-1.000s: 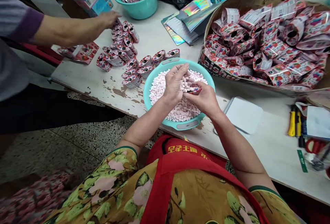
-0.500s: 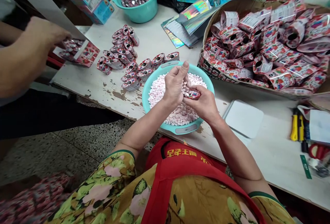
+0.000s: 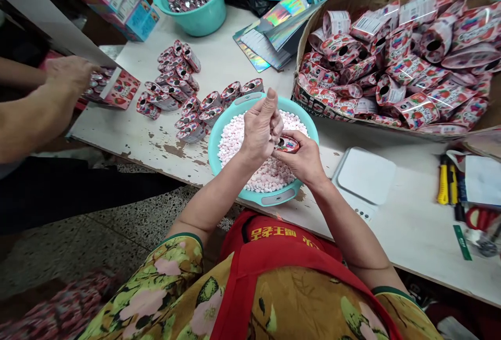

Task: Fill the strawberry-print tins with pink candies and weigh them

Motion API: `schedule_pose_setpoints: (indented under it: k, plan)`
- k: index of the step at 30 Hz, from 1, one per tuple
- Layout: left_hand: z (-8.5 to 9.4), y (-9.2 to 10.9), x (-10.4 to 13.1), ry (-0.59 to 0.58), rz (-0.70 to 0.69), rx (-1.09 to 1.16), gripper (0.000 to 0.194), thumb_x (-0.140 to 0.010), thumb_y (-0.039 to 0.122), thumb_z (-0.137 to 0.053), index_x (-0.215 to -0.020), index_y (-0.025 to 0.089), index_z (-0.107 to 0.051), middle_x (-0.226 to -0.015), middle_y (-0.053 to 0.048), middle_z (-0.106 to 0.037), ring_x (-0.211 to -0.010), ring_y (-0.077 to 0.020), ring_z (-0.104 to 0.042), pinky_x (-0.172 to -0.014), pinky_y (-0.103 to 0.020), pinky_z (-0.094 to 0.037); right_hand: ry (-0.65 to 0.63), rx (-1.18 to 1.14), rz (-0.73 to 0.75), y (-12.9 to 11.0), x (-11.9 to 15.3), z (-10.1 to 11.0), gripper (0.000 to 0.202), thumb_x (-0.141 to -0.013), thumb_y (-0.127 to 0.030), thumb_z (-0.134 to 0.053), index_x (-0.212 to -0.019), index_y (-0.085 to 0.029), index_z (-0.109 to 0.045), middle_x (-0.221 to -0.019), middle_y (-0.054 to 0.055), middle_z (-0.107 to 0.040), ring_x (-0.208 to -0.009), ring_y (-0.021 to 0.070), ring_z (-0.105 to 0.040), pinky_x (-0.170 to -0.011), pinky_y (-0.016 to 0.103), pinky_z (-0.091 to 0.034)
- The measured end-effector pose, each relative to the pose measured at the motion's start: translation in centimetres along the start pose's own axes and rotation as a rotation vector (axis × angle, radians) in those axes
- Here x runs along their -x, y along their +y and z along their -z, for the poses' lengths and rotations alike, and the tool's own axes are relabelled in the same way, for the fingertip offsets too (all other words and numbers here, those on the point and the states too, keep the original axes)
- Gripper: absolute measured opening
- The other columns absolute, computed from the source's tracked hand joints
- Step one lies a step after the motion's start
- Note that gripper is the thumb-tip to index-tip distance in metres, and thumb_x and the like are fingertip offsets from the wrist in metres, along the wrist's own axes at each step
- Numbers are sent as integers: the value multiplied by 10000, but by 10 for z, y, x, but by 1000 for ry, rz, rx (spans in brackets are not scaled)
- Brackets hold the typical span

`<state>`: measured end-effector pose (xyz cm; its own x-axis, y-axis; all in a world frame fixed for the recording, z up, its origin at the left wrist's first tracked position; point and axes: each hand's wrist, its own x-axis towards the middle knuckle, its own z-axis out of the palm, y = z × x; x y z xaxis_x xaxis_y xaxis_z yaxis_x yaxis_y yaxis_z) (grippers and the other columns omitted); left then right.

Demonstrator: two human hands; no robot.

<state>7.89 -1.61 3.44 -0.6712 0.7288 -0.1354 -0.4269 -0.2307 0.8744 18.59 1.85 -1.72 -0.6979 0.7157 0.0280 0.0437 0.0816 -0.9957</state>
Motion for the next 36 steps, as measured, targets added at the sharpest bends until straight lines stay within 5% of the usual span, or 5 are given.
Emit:
schedule_pose_setpoints:
  k: [13,20,24,30,36]
  plan:
    - [93,-26,-31,-446,-210,-1417,442,-926,602,-543,-1039,211,-716,-1245,-107,-705,-1193,-310,-589,-1074,-497,-435,556,110,-64,19,75,122,503,-615,-413,-925,-1032,-219,-723,-1011,36,-758,-916,218,-708,-866,379,-585]
    - [71,-45,-1,-541,-195,-1916,574,-982,623,-444,-1265,158,-628,-1242,-185,-628,-1157,-361,-573,-980,-481,-470,583,539,-132,57,98,193,376,-712,-377,-856,-1039,-266,-706,-1053,97,-757,-963,303,-708,-841,455,-576]
    - [71,-45,3,-487,-199,-1857,443,-978,570,-468,-1138,205,-664,-1162,-144,-660,-1089,-325,-617,-873,-389,-497,735,908,155,14,32,238,575,-759,-385,-848,-1245,-143,-659,-1295,182,-667,-1243,299,-623,-1025,465,-514]
    - [78,-45,-7,-50,-56,-1217,241,-771,460,-702,-862,243,-650,-763,-10,-660,-691,-201,-571,-597,-321,-452,330,1232,-538,12,-98,298,542,-717,-560,-684,-806,-26,-668,-1244,245,-697,-1309,379,-614,-937,431,-474]
    - [76,-26,-13,117,265,-361,289,-731,470,-769,-797,247,-598,-661,30,-629,-582,-138,-458,-445,-252,-280,579,824,-182,-8,-65,294,325,-848,-400,-654,-949,-92,-672,-1343,114,-696,-1202,130,-680,-787,218,-490]
